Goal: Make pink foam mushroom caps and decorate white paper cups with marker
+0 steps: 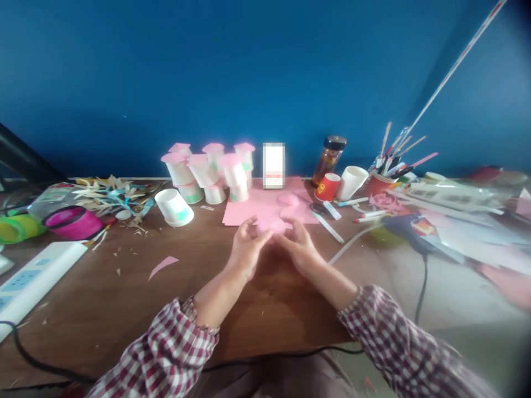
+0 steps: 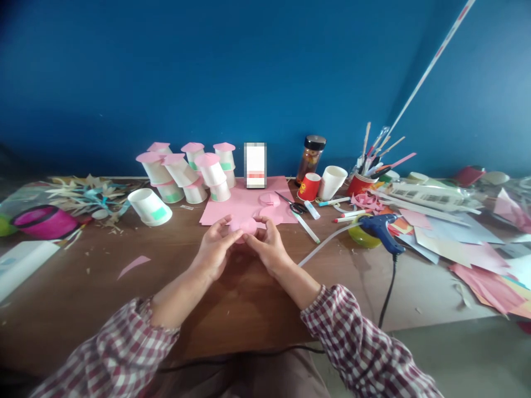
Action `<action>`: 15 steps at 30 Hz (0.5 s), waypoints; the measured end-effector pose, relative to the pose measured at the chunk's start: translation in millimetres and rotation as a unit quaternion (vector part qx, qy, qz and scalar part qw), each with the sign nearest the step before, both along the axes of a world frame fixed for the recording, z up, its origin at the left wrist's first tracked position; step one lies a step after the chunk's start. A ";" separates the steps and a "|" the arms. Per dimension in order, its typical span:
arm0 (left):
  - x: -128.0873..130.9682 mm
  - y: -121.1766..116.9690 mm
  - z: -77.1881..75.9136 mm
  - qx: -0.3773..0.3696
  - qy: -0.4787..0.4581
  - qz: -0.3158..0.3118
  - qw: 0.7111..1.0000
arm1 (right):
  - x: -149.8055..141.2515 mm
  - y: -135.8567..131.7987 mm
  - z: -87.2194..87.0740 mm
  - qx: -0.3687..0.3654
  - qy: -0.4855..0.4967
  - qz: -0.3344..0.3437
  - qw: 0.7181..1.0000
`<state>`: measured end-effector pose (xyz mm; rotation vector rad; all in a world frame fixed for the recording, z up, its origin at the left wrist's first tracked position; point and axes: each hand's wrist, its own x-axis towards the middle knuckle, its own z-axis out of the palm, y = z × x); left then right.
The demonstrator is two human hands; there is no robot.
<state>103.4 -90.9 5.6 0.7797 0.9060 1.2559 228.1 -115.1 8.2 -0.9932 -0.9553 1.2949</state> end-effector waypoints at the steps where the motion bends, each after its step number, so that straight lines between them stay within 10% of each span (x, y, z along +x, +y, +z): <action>1: -0.3 0.3 -0.1 -0.002 0.001 -0.004 1.000 | 0.4 0.3 -0.6 0.001 0.000 0.001 1.000; 15: -3.8 2.7 3.2 -0.015 -0.023 -0.007 1.000 | 0.2 0.1 0.8 0.003 -0.028 -0.017 0.999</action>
